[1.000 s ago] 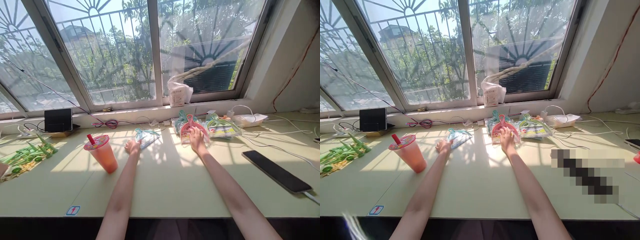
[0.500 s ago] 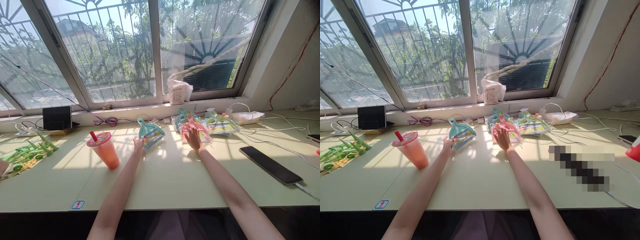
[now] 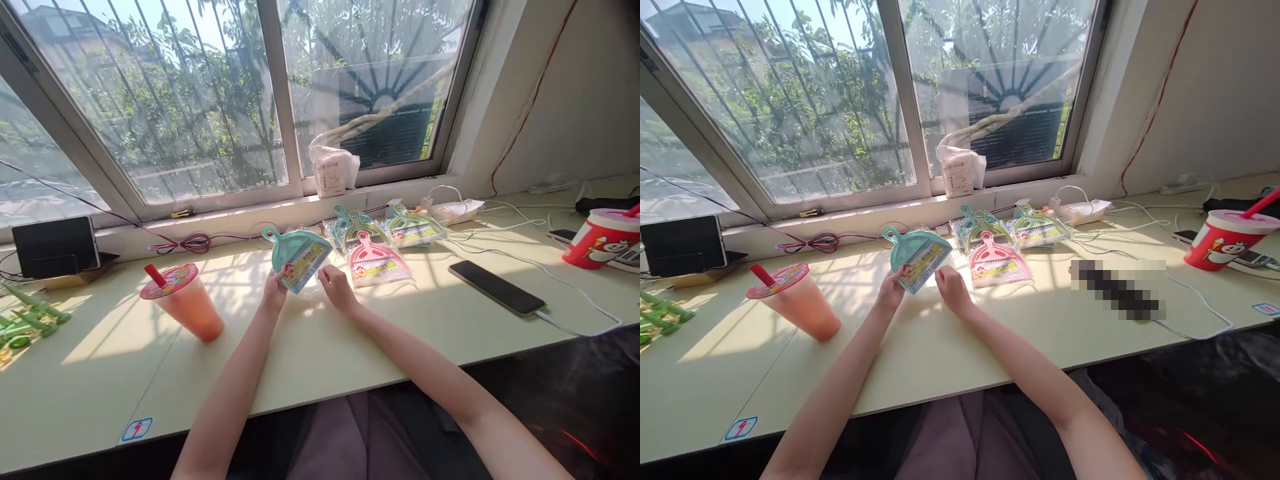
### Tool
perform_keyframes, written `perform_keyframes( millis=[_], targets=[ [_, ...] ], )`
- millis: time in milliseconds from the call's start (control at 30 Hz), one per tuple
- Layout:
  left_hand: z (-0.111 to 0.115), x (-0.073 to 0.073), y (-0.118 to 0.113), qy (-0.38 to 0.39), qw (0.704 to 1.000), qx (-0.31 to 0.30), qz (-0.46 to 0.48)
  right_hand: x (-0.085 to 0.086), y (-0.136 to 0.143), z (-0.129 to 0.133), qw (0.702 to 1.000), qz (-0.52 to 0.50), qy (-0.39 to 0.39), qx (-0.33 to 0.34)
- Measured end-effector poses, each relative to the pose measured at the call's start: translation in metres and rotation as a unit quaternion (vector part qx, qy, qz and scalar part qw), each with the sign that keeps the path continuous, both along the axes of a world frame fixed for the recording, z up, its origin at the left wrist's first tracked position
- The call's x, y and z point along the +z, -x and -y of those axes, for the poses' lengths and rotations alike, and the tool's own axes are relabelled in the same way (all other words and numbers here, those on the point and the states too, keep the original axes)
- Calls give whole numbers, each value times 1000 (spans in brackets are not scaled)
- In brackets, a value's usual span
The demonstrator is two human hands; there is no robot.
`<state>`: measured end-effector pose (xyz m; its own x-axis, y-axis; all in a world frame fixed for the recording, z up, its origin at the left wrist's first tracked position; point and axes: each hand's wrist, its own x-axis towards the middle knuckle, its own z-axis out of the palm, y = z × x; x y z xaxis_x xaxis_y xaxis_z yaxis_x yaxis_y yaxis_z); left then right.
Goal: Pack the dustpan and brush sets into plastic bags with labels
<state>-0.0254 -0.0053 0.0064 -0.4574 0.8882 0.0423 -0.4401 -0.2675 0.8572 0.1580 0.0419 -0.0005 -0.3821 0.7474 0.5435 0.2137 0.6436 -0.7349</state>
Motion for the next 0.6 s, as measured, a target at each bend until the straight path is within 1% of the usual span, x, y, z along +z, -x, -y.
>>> perform_keyframes(
  millis=[33,67,133,200,267,333,400,533,600],
  targets=[
    [1,1,1,-2,1000,-3,-7,-2,0,-3,997,-33,64,16],
    [2,2,1,-2,1000,-10,-15,-3,1,-6,988,-69,132,36],
    [5,5,2,2,999,-29,-32,-5,5,-11,955,-148,250,61],
    [8,6,4,7,997,-60,-54,-6,7,-16,922,-216,317,55],
    [8,6,6,12,992,-96,-81,-4,6,-21,901,-258,346,43],
    [5,5,8,19,990,-104,-98,-2,2,-26,891,-272,360,48],
    [0,3,9,29,991,-78,-101,2,-3,-29,886,-271,371,58],
    [-10,1,11,65,993,13,-96,8,-8,-29,886,-254,382,67],
    [-11,0,14,67,992,59,-91,11,-8,-26,887,-249,383,74]
  ],
)
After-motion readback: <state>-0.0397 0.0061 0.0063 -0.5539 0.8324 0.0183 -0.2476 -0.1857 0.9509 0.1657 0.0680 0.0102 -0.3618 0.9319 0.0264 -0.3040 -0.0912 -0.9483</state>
